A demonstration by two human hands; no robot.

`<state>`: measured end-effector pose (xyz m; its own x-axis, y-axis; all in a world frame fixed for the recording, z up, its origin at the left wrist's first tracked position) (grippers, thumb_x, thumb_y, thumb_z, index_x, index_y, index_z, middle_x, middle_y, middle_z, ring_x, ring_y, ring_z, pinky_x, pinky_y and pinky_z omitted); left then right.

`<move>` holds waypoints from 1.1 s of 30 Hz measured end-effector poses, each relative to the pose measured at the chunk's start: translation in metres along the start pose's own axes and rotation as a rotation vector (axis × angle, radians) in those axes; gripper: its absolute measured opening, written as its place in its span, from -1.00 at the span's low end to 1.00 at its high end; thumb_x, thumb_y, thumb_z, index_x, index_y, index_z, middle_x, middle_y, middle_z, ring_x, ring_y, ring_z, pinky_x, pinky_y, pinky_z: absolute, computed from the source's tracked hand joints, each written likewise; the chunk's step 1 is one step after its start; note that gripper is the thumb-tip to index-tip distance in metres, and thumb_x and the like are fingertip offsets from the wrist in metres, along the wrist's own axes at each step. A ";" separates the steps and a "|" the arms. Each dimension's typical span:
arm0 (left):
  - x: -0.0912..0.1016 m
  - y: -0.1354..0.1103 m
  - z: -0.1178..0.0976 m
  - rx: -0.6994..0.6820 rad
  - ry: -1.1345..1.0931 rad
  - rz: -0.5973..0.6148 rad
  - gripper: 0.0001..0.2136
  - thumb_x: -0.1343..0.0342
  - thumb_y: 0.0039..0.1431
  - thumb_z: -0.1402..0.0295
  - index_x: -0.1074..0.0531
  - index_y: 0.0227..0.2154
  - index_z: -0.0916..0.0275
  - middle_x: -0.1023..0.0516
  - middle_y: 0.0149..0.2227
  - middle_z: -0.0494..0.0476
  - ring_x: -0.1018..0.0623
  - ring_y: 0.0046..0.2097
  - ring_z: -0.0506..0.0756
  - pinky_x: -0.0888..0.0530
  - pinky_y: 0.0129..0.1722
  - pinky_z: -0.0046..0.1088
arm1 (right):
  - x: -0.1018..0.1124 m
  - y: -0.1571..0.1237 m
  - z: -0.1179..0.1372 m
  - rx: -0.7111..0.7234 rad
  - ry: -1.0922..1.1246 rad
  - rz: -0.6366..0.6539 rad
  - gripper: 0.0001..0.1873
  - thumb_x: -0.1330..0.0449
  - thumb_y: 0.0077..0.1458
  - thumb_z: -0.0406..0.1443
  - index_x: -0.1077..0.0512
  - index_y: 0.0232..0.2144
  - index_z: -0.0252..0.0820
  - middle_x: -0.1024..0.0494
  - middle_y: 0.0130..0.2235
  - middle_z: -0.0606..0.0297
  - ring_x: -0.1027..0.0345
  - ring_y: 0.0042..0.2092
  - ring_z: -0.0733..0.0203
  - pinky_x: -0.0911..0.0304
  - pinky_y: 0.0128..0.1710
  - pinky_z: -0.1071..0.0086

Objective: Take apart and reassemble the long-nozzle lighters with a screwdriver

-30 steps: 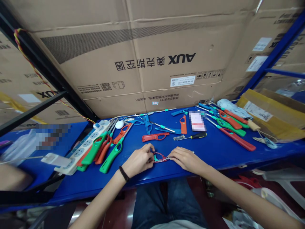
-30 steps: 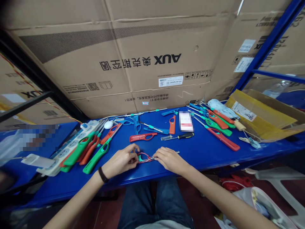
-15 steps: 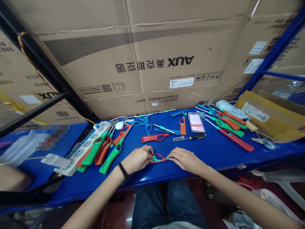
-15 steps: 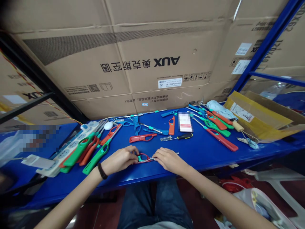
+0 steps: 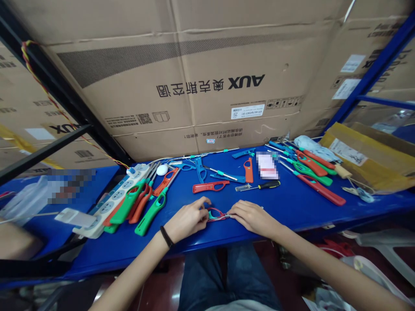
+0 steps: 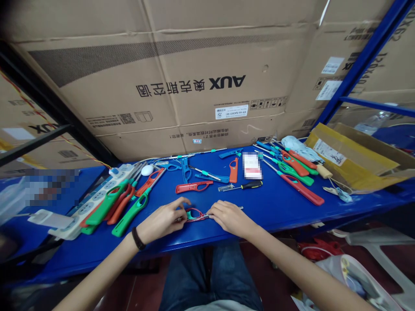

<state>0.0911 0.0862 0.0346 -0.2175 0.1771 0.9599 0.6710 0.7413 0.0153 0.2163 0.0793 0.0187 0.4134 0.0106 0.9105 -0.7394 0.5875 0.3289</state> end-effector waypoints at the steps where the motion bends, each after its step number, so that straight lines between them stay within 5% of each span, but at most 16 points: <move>1: 0.000 -0.001 0.001 -0.001 -0.025 -0.005 -0.87 -0.05 0.11 0.52 -0.47 -0.47 0.25 -0.40 0.00 0.14 -0.55 -0.29 0.02 -0.45 -0.33 -0.52 | 0.000 0.000 0.000 -0.002 -0.001 0.000 -0.78 0.00 0.27 -0.33 -0.44 -0.20 -0.20 -0.54 -0.23 0.21 -0.40 -0.20 0.17 -0.32 -0.16 0.31; 15: -0.007 -0.009 0.008 0.042 -0.107 -0.024 -0.89 -0.01 0.09 0.52 -0.40 -0.46 0.24 -0.41 -0.07 0.11 -0.47 -0.45 -0.07 -0.41 -0.37 -0.55 | -0.001 0.004 0.009 0.064 -0.087 -0.015 -0.79 -0.01 0.25 -0.39 -0.44 -0.19 -0.20 -0.52 -0.26 0.18 -0.40 -0.21 0.17 -0.32 -0.20 0.31; 33: 0.002 -0.021 0.008 0.080 -0.161 -0.135 -0.93 -0.03 0.15 0.46 -0.39 -0.33 0.20 -0.44 -0.13 0.11 -0.50 -0.18 0.04 -0.44 -0.16 -0.47 | -0.002 0.006 0.004 0.026 0.003 0.045 -0.78 -0.02 0.25 -0.39 -0.46 -0.18 -0.23 -0.53 -0.23 0.20 -0.40 -0.20 0.17 -0.36 -0.17 0.31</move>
<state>0.0707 0.0763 0.0336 -0.4162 0.1689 0.8935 0.5714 0.8129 0.1125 0.2091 0.0796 0.0199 0.3814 0.0392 0.9236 -0.7709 0.5649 0.2944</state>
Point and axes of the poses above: each hand's wrist, its own y-axis towards the middle knuckle, its own x-axis out of the back of the hand, z = x × y, the point moved 9 cm from there along y, towards the middle knuckle
